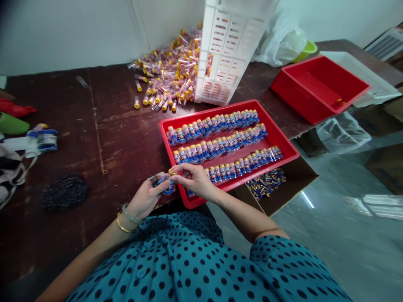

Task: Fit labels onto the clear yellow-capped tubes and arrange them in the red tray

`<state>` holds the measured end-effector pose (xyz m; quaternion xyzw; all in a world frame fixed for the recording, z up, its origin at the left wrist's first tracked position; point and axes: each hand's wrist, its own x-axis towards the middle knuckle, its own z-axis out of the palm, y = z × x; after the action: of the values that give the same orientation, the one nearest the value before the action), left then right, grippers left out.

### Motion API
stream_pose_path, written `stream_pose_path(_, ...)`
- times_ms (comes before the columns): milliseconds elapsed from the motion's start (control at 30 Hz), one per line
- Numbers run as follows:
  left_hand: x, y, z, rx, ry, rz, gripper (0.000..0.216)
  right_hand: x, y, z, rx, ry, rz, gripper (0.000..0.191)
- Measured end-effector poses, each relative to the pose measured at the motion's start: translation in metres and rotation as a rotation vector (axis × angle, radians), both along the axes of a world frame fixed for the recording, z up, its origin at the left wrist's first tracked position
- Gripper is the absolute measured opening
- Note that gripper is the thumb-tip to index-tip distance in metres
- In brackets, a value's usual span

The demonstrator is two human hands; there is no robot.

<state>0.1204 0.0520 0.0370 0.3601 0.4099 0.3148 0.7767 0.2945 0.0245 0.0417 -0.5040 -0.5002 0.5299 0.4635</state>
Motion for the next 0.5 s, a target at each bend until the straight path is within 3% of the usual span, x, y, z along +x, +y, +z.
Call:
stream_pose_path(167, 0.004, 0.002, 0.004, -0.095, -0.035, -0.050, 0.035, 0.038, 0.009, 0.009, 0.007, 0.009, -0.078, 0.025)
stream_pose_path(300, 0.001, 0.006, 0.000, -0.104, -0.011, -0.075, 0.026, 0.108, 0.016, 0.016, 0.022, -0.290, -0.299, 0.026)
stream_pose_path(400, -0.001, 0.007, -0.006, -0.087, 0.054, -0.165, 0.024, 0.137, 0.008, 0.004, -0.054, -0.539, -0.230, 0.028)
stream_pose_path(500, 0.005, 0.005, -0.007, -0.067, 0.088, -0.221, 0.026, 0.131, -0.005, -0.017, -0.142, -0.684, -0.096, 0.026)
